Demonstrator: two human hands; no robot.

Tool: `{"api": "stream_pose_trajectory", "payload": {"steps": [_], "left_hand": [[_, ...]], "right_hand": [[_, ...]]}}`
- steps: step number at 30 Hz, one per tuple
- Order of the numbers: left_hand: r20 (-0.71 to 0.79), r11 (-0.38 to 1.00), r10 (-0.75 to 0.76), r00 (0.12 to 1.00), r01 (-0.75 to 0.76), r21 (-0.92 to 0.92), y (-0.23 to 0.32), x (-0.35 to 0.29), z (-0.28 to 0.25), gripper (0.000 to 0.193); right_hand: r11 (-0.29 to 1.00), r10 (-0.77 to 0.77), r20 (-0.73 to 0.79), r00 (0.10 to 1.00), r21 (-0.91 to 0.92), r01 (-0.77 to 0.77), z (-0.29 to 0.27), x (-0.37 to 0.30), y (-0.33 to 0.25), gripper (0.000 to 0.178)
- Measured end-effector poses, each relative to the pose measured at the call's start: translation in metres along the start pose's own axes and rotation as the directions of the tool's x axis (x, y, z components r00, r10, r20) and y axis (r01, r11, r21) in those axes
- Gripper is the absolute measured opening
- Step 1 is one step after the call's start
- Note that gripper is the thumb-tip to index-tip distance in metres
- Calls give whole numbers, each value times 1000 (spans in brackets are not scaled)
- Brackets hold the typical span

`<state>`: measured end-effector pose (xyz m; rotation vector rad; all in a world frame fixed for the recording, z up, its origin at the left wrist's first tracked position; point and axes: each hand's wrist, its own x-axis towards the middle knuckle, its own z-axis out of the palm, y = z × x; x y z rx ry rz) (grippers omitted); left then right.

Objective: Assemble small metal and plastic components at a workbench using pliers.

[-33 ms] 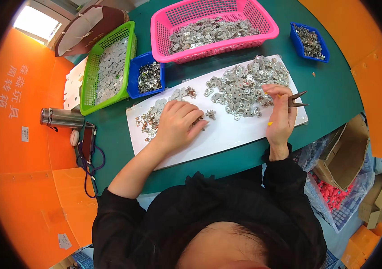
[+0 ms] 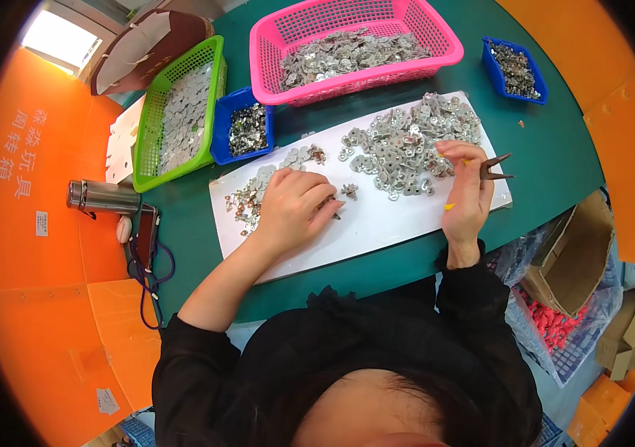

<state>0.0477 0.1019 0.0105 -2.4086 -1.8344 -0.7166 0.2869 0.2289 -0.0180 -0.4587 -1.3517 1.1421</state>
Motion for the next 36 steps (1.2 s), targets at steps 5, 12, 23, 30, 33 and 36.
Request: {"api": "stream_pose_trajectory", "payload": {"steps": [5, 12, 23, 30, 33, 36], "left_hand": [[-77, 896, -300, 951, 254, -363, 13, 34, -2, 39], [158, 654, -576, 802, 568, -499, 12, 87, 57, 66], [71, 764, -594, 802, 589, -264, 46, 105, 87, 66], [343, 171, -727, 595, 641, -748, 34, 109, 32, 67], [134, 562, -596, 792, 531, -635, 26, 70, 24, 64], [36, 867, -358, 933, 346, -359, 38, 41, 17, 58]], "right_hand": [[995, -83, -163, 983, 36, 90, -3, 1, 6, 43], [999, -47, -405, 913, -34, 36, -3, 9, -3, 59], [993, 117, -356, 927, 27, -115, -12, 12, 1, 64], [987, 160, -366, 917, 54, -151, -23, 13, 0, 62], [989, 145, -344, 928, 24, -146, -22, 11, 1, 62], [988, 152, -341, 928, 21, -154, -22, 11, 1, 61]]}}
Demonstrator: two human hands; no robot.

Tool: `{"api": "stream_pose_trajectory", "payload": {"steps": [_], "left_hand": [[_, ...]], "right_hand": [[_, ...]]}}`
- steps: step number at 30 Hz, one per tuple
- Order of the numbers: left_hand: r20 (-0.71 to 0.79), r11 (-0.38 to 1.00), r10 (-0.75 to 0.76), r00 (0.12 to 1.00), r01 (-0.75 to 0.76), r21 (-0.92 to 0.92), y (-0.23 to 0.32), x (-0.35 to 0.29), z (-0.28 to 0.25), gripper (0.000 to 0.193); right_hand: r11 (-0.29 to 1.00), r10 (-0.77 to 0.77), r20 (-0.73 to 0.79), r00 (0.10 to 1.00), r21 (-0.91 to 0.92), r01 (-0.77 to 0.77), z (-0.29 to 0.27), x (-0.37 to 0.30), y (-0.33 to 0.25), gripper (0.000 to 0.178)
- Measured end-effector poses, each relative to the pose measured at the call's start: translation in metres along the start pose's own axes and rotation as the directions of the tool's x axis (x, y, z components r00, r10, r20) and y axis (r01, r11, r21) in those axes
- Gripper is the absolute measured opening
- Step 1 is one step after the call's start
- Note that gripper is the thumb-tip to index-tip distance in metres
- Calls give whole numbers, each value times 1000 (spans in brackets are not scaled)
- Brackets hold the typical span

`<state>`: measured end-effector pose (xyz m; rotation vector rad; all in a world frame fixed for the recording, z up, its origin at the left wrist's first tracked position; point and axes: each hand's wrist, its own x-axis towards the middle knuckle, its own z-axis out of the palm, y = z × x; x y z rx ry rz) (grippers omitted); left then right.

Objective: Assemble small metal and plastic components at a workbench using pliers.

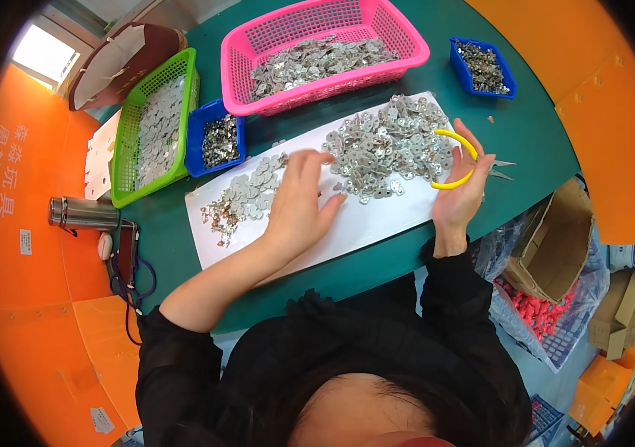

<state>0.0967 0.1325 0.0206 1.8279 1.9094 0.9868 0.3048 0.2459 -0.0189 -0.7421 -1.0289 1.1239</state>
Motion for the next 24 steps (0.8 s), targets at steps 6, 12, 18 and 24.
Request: {"api": "stream_pose_trajectory", "payload": {"steps": [6, 12, 18, 24], "left_hand": [[73, 996, 27, 997, -33, 84, -7, -25, -5, 45], [99, 985, 64, 993, -79, 151, -10, -18, -4, 37], [26, 982, 144, 989, -146, 120, -19, -10, 12, 18], [93, 965, 158, 983, -174, 198, -24, -25, -15, 10]], "right_hand": [[1000, -9, 1, 1000, 0, 9, 6, -1, -3, 60], [999, -18, 1, 1000, -27, 18, 3, -1, 1, 59], [997, -26, 14, 1000, -66, 27, 4, -2, 2, 57], [995, -31, 35, 999, -98, 35, 5, 0, 3, 56]]}}
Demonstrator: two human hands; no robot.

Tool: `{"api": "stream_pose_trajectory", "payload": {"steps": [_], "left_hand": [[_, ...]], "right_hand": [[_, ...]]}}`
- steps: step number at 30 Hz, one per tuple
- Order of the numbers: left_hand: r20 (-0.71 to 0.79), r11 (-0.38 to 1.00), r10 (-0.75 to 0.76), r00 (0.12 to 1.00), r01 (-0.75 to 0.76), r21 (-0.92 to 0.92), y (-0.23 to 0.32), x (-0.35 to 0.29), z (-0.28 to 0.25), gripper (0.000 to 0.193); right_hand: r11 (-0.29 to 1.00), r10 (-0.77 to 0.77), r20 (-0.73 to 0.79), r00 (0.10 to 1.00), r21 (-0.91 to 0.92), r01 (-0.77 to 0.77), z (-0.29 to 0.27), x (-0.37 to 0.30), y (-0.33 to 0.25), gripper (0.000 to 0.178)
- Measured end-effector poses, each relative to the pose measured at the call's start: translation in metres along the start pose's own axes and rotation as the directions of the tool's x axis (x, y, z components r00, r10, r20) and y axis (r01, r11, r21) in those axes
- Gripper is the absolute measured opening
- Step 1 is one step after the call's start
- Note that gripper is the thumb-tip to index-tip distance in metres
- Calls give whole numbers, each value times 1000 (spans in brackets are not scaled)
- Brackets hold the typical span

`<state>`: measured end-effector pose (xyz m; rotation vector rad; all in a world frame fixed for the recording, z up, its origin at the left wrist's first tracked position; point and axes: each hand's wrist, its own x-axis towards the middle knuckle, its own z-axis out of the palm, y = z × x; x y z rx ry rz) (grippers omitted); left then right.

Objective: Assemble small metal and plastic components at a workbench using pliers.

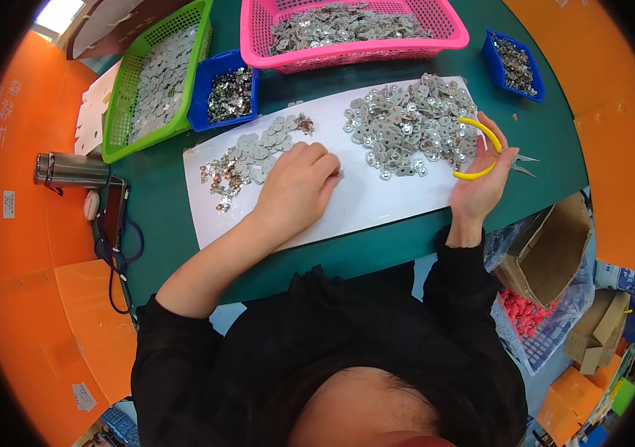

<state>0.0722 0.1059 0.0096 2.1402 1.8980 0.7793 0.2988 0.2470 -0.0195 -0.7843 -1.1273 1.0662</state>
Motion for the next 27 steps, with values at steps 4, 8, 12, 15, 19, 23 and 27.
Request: {"api": "stream_pose_trajectory", "payload": {"steps": [4, 8, 12, 15, 19, 23, 27], "left_hand": [[46, 994, 13, 999, -18, 107, 6, -8, -20, 14], [4, 992, -35, 999, 34, 121, 15, 8, -23, 24], [-272, 956, -122, 955, 39, -290, 29, 47, 8, 53], [-213, 913, -295, 931, 209, -350, 23, 71, 54, 70], [-169, 942, -256, 952, 206, -265, 40, 83, 79, 69], [-178, 947, -227, 957, 174, -271, 57, 86, 88, 65], [-224, 978, -151, 963, 112, -175, 54, 103, 82, 61]], "right_hand": [[999, -13, 9, 1000, -35, 13, 1, 1, -2, 56], [999, -25, 19, 1000, -31, 26, 0, 0, -1, 57], [998, -21, 27, 999, -51, 22, 0, -2, -1, 58], [998, -30, 54, 998, -55, 33, 2, -2, 0, 58], [999, -17, 41, 999, -27, 18, -1, -2, 0, 59], [1000, -12, 41, 999, -25, 13, 1, -2, -2, 59], [1000, -10, 18, 1000, -15, 10, 0, 0, -2, 59]]}}
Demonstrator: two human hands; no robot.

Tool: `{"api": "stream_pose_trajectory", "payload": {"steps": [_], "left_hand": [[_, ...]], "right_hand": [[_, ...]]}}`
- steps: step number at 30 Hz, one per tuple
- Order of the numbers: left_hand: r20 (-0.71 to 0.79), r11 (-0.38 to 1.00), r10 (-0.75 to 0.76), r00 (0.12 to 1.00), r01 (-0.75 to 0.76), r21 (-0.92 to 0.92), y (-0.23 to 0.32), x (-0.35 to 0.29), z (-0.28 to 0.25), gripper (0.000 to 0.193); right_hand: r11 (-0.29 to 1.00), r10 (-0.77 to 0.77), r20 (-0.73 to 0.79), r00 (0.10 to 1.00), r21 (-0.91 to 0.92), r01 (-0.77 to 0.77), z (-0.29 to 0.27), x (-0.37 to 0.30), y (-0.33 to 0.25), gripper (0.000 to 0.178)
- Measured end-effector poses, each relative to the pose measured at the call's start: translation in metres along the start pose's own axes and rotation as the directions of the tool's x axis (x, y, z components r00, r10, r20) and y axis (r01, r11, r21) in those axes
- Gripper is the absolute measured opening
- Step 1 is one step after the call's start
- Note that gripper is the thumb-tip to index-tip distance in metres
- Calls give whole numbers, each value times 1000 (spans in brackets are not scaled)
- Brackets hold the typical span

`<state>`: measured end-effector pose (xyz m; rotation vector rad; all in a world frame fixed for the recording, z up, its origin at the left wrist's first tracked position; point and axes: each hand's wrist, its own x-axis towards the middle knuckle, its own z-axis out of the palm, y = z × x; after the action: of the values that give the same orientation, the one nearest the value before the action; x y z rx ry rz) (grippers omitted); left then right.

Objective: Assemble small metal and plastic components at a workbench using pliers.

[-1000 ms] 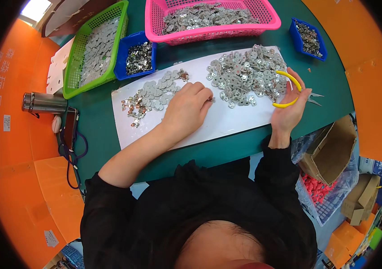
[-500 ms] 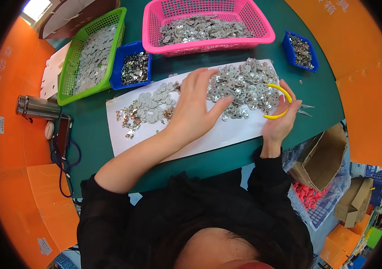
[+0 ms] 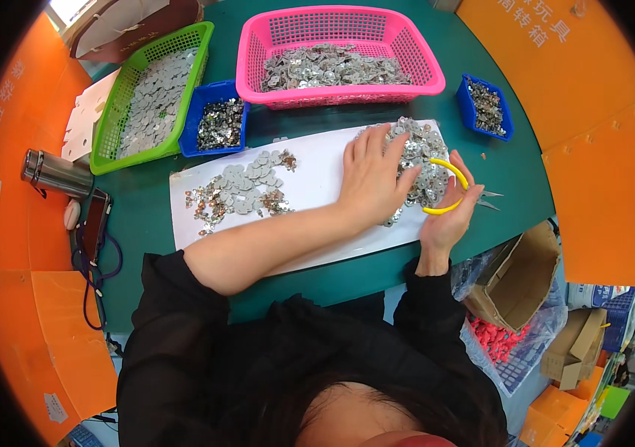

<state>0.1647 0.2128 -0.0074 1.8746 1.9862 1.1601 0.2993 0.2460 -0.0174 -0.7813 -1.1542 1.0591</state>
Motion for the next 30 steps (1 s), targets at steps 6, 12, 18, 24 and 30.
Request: {"api": "stream_pose_trajectory", "payload": {"steps": [6, 12, 18, 24, 30], "left_hand": [[-12, 996, 30, 999, -29, 79, -32, 63, 23, 56], [220, 999, 22, 975, -12, -47, -20, 63, 30, 53], [268, 996, 53, 962, -33, -77, -12, 45, 9, 51], [51, 827, 392, 919, -328, -456, 16, -13, -116, 17], [-119, 497, 426, 897, -342, -798, 38, -89, -256, 9]], "right_hand": [[1000, -9, 27, 1000, -16, 10, 4, -1, -1, 58], [1000, -16, 26, 1000, 9, 16, 1, -2, -2, 57], [1000, -12, 13, 1000, 0, 12, 1, -1, 2, 57], [997, -64, 5, 998, -42, 64, 4, -5, -2, 62], [898, -425, 64, 903, -101, 429, 30, -25, -14, 66]]}}
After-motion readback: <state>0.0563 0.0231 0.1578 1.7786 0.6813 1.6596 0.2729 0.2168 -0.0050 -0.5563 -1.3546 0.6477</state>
